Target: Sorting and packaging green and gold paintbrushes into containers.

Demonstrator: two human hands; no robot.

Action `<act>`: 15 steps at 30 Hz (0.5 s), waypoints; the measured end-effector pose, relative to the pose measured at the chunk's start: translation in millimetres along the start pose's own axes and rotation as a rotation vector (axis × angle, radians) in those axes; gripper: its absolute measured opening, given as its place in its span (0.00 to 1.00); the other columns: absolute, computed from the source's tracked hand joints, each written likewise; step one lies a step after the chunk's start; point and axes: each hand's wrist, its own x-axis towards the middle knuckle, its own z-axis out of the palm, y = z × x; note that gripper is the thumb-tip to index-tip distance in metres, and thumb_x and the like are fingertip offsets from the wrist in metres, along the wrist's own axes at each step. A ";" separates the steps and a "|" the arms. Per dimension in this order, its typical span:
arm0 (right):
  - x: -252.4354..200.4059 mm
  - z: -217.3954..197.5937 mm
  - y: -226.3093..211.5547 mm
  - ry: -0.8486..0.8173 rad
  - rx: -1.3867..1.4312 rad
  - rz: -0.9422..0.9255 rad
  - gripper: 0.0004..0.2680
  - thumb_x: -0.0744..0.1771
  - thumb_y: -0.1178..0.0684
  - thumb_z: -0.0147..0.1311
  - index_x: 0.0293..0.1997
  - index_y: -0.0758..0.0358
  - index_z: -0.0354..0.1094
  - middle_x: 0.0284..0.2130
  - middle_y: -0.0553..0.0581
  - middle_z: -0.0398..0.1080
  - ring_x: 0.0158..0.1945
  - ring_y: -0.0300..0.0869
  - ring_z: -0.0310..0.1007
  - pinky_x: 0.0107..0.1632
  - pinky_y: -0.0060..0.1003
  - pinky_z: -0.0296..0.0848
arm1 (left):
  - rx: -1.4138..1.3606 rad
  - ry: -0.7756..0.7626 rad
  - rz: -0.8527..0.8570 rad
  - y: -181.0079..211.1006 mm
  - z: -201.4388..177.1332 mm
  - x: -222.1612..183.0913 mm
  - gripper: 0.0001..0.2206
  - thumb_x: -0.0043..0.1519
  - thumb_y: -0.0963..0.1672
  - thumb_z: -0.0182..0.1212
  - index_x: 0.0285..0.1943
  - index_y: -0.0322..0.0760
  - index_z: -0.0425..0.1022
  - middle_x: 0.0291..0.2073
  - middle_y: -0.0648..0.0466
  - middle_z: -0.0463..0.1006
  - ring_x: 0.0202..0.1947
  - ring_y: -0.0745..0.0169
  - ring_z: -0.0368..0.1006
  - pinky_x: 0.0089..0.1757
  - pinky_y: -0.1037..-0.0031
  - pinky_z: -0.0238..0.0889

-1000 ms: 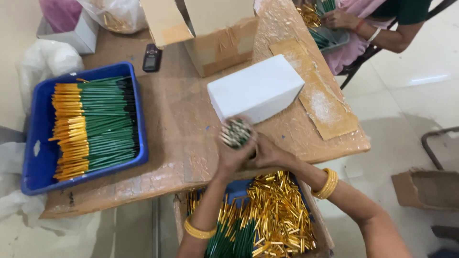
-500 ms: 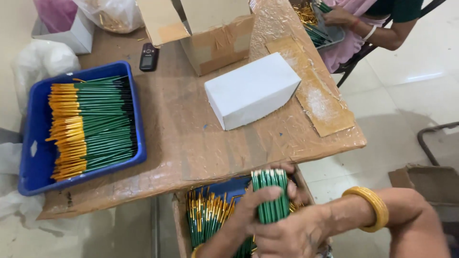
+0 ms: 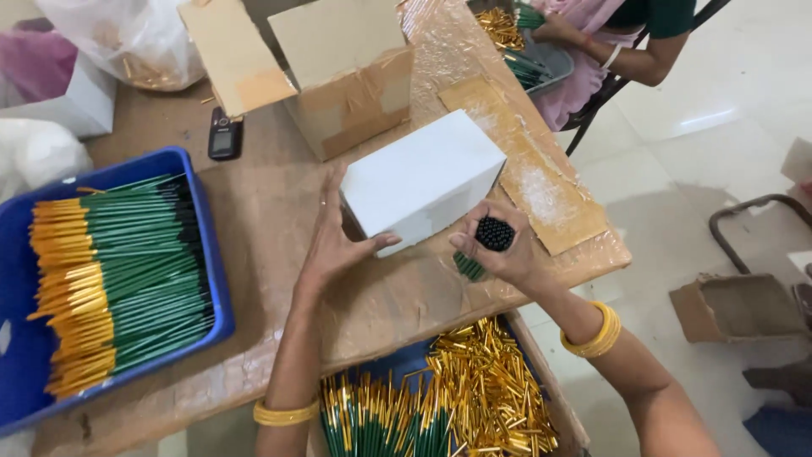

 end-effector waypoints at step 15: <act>5.3 -23.2 26.4 0.099 0.240 0.020 0.08 0.66 0.66 0.60 0.34 0.64 0.63 0.26 0.54 0.70 0.27 0.35 0.71 0.31 0.30 0.73 | 0.106 0.291 0.200 7.8 -7.5 -23.8 0.49 0.45 0.52 0.81 0.75 0.34 0.56 0.68 0.37 0.59 0.69 0.36 0.59 0.64 0.53 0.60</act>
